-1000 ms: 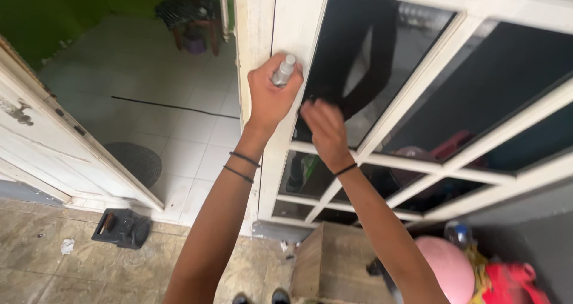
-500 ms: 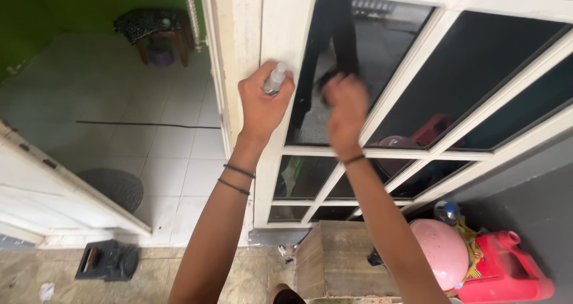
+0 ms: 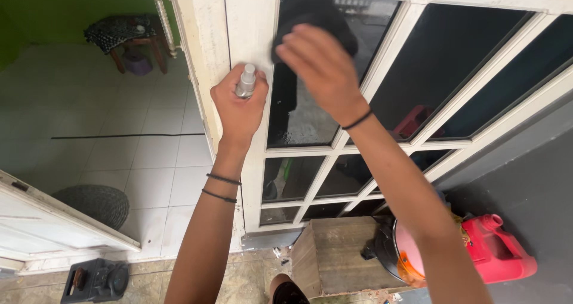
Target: The person sprays a glass pane of a white-framed door with a spray bottle and wipes it with a dark cloth. They repeat this process across multiple panes, moving from the upper sections to the lower sections of the door.
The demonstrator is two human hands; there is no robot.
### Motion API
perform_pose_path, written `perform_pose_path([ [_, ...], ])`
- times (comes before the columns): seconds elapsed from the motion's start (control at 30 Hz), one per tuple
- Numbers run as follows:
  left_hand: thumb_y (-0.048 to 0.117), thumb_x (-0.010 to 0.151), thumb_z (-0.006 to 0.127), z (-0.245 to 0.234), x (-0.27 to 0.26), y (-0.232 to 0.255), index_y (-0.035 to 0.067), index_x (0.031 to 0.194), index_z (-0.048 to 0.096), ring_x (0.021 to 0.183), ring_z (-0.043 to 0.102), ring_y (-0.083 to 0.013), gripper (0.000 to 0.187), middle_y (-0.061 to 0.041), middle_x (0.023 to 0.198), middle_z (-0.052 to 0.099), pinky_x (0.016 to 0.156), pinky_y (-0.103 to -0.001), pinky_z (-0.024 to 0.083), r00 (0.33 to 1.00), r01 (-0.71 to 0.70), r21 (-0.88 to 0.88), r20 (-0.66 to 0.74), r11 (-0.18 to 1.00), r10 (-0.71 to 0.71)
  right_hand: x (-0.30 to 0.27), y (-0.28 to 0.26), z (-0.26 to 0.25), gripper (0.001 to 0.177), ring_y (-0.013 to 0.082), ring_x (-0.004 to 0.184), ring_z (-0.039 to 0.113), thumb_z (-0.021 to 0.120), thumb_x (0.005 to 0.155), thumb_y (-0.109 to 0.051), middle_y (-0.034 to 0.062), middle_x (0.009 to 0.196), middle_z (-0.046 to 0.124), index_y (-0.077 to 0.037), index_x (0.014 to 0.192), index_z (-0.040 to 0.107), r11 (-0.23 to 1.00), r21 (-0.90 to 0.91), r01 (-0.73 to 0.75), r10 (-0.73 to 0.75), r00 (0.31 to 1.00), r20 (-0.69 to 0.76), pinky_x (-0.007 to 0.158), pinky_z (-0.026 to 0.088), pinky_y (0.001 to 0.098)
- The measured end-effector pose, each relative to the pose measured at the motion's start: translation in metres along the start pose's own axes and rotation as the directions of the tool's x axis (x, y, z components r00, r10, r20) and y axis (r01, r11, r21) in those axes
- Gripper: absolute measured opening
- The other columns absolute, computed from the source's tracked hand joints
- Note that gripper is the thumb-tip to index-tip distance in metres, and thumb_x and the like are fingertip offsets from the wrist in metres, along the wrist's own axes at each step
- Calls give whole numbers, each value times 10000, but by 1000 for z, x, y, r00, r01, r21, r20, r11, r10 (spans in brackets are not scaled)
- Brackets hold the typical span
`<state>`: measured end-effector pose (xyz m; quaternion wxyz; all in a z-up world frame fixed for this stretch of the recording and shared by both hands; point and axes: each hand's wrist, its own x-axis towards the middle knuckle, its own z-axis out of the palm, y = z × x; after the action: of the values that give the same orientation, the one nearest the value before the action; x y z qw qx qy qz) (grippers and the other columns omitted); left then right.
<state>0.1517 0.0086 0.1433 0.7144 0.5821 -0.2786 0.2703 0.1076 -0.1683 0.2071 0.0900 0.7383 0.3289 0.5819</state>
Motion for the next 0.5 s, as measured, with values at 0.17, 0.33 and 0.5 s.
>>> perform_pose_path([
  [0.17,68,961,690,-4,0,4,8,821,628,625,506,-1,164,36,641,567,543,-210,423,999,27,10,32,1000,-27,11,28,-18,289,325,1234,629,718,919,-18,112,1257,673,-3,1207,728,995,-56,84,-85,996,-3,1027,567,438],
  [0.33,68,957,700,-8,-2,4,7,830,634,624,504,-3,155,29,633,566,551,-215,422,998,11,37,57,999,-14,-28,37,-37,296,320,1195,649,705,883,79,87,1226,681,-35,1149,768,933,-241,-268,238,960,-147,1033,538,440],
  [0.5,67,943,721,-6,0,1,2,839,643,661,451,-10,145,24,644,537,567,-219,414,998,-55,60,18,997,54,-61,-1,-17,336,341,1161,643,665,883,138,128,1216,678,2,1176,759,885,-148,-441,420,895,-152,1007,535,435],
])
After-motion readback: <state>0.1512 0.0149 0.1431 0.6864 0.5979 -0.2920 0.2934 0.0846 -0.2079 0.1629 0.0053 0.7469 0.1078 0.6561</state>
